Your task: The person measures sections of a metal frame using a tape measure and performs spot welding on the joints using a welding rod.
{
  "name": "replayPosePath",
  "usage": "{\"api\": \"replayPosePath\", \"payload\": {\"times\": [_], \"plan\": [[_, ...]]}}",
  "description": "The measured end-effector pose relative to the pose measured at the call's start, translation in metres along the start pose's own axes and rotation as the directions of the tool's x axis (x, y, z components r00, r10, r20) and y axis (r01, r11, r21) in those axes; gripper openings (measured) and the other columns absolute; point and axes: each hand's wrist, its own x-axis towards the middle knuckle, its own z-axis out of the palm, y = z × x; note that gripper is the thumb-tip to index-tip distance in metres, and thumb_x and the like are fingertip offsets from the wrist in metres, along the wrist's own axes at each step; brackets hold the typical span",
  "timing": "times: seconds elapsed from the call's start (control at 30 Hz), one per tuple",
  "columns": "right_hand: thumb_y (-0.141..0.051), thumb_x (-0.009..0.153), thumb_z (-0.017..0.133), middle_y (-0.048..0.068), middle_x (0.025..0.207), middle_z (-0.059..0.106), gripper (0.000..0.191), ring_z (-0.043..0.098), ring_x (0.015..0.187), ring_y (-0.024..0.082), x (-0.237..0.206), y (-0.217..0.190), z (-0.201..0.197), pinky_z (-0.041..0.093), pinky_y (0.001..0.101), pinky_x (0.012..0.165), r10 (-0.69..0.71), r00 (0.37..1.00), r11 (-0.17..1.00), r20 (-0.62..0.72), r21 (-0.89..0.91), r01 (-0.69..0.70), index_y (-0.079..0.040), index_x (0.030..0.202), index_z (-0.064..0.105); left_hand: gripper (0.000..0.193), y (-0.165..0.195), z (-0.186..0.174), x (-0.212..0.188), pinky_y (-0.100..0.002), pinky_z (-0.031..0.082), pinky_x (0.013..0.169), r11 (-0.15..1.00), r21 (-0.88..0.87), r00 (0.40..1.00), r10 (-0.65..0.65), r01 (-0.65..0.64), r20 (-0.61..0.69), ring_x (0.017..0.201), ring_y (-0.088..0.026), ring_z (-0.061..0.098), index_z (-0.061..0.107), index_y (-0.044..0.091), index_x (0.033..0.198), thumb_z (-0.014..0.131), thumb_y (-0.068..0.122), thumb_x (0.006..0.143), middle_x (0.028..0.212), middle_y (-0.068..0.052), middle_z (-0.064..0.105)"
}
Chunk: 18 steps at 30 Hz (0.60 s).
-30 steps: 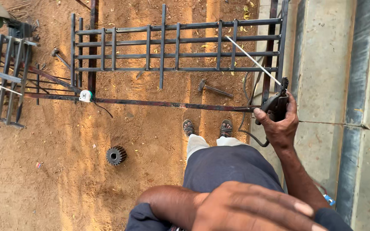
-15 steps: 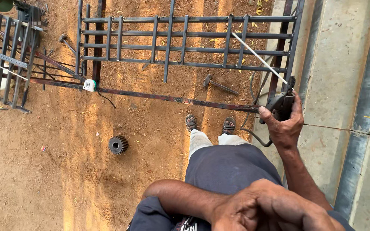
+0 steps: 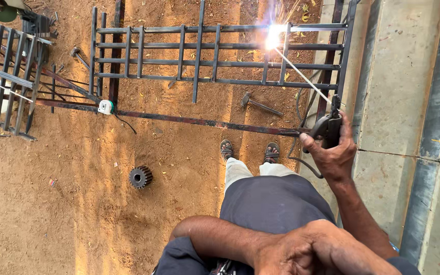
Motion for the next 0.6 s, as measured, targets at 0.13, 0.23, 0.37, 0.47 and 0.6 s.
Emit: {"api": "replayPosePath", "payload": {"times": [0.13,0.23,0.37,0.47,0.6], "plan": [[-0.044,0.082,0.087,0.001,0.097,0.063,0.088,0.062,0.087,0.013,-0.0002,-0.0030,0.0010,0.054,0.0289,0.081,-0.016,1.000,0.999,0.000,0.028,0.016,0.001,0.148,0.049,0.048,-0.0001,-0.0020,0.0012,-0.035,0.053,0.095,1.000,0.006,1.000,0.000,0.000,0.000,0.103,-0.024,0.066,0.062,-0.007,0.114,0.078,0.028,0.086,0.110,-0.018,0.066],[-0.040,0.081,0.087,0.001,0.096,0.061,0.083,0.059,0.084,0.013,0.0004,-0.0043,0.0010,0.053,0.0294,0.079,0.001,1.000,1.000,0.008,0.031,-0.002,-0.001,0.146,0.052,0.043,-0.0007,-0.0050,0.0010,-0.035,0.054,0.094,1.000,0.008,1.000,0.002,-0.002,-0.004,0.102,-0.024,0.067,0.063,-0.006,0.113,0.078,0.025,0.086,0.109,-0.017,0.066],[-0.038,0.081,0.088,0.001,0.100,0.062,0.084,0.059,0.088,0.013,0.0030,-0.0036,0.0007,0.053,0.0290,0.082,-0.042,0.999,0.999,-0.006,0.011,0.042,-0.001,0.146,0.051,0.038,-0.0003,-0.0073,0.0005,-0.035,0.054,0.093,1.000,0.018,1.000,0.004,-0.004,-0.009,0.100,-0.023,0.067,0.063,-0.005,0.110,0.077,0.020,0.086,0.107,-0.017,0.067],[-0.038,0.080,0.088,0.002,0.099,0.061,0.084,0.058,0.087,0.013,0.0037,-0.0007,0.0005,0.052,0.0291,0.081,-0.027,1.000,1.000,-0.003,0.003,0.027,-0.001,0.145,0.051,0.033,0.0028,-0.0074,0.0015,-0.035,0.055,0.092,1.000,0.024,1.000,0.003,-0.003,-0.012,0.099,-0.023,0.068,0.064,-0.005,0.109,0.077,0.017,0.087,0.106,-0.016,0.067],[-0.040,0.079,0.088,0.002,0.100,0.061,0.087,0.058,0.087,0.014,0.0037,0.0049,0.0009,0.052,0.0290,0.080,-0.002,1.000,1.000,-0.002,0.016,0.002,0.000,0.147,0.050,0.028,0.0072,-0.0058,0.0047,-0.035,0.055,0.091,0.999,0.033,1.000,0.006,-0.005,-0.020,0.098,-0.022,0.068,0.064,-0.004,0.107,0.077,0.012,0.087,0.104,-0.016,0.068]]}}
